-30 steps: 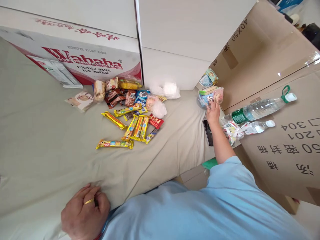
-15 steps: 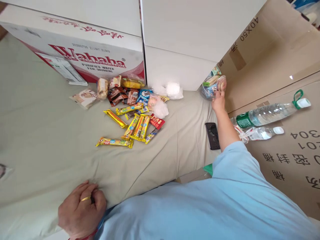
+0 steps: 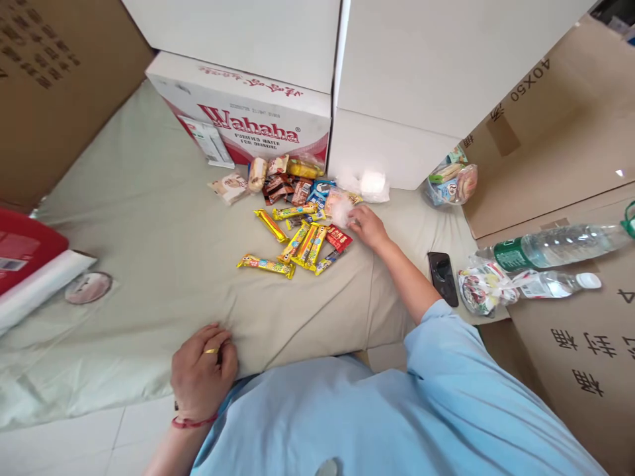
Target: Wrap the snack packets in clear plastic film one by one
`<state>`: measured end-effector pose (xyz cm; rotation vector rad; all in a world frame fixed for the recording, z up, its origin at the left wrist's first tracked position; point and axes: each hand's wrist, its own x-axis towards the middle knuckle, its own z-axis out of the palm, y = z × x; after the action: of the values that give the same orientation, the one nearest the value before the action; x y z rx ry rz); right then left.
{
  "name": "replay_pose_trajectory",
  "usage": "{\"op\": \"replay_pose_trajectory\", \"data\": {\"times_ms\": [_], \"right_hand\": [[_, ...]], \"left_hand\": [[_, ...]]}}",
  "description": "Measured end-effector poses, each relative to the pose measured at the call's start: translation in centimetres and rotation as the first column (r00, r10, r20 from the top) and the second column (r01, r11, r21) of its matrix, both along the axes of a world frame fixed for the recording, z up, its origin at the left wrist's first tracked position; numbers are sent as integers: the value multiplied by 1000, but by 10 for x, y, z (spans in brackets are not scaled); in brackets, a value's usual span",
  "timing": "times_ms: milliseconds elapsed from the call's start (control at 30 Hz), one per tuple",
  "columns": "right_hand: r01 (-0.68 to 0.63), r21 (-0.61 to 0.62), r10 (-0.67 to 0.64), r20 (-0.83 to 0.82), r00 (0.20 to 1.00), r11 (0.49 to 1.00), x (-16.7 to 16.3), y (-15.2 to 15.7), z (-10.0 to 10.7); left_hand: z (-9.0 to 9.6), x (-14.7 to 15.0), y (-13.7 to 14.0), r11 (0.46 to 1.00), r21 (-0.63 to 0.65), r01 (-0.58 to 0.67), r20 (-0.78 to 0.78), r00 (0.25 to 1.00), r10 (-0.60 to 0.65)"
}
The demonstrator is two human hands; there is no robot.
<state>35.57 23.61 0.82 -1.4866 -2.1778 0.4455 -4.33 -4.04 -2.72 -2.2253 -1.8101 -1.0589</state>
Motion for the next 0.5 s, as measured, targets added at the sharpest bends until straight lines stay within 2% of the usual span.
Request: {"op": "replay_pose_trajectory", "data": {"times_ms": [67, 133, 200, 333, 400, 500], "right_hand": [[168, 14, -167, -51, 985, 986, 3, 8, 0], [325, 26, -317, -162, 935, 945, 11, 14, 5], [410, 15, -391, -272, 879, 912, 20, 15, 13], [405, -19, -387, -339, 858, 914, 25, 6, 22], [418, -25, -400, -352, 846, 908, 20, 3, 20], [489, -95, -486, -381, 787, 867, 8, 6, 9]], "left_hand": [[4, 1, -5, 999, -35, -39, 72, 997, 42], [9, 2, -11, 992, -68, -110, 145, 982, 119], [14, 3, -17, 985, -77, -157, 202, 965, 170], [30, 4, -20, 984, -66, -167, 252, 951, 178], [37, 5, -17, 983, -67, -171, 274, 944, 183], [43, 10, -11, 985, -52, -167, 302, 937, 175]]}}
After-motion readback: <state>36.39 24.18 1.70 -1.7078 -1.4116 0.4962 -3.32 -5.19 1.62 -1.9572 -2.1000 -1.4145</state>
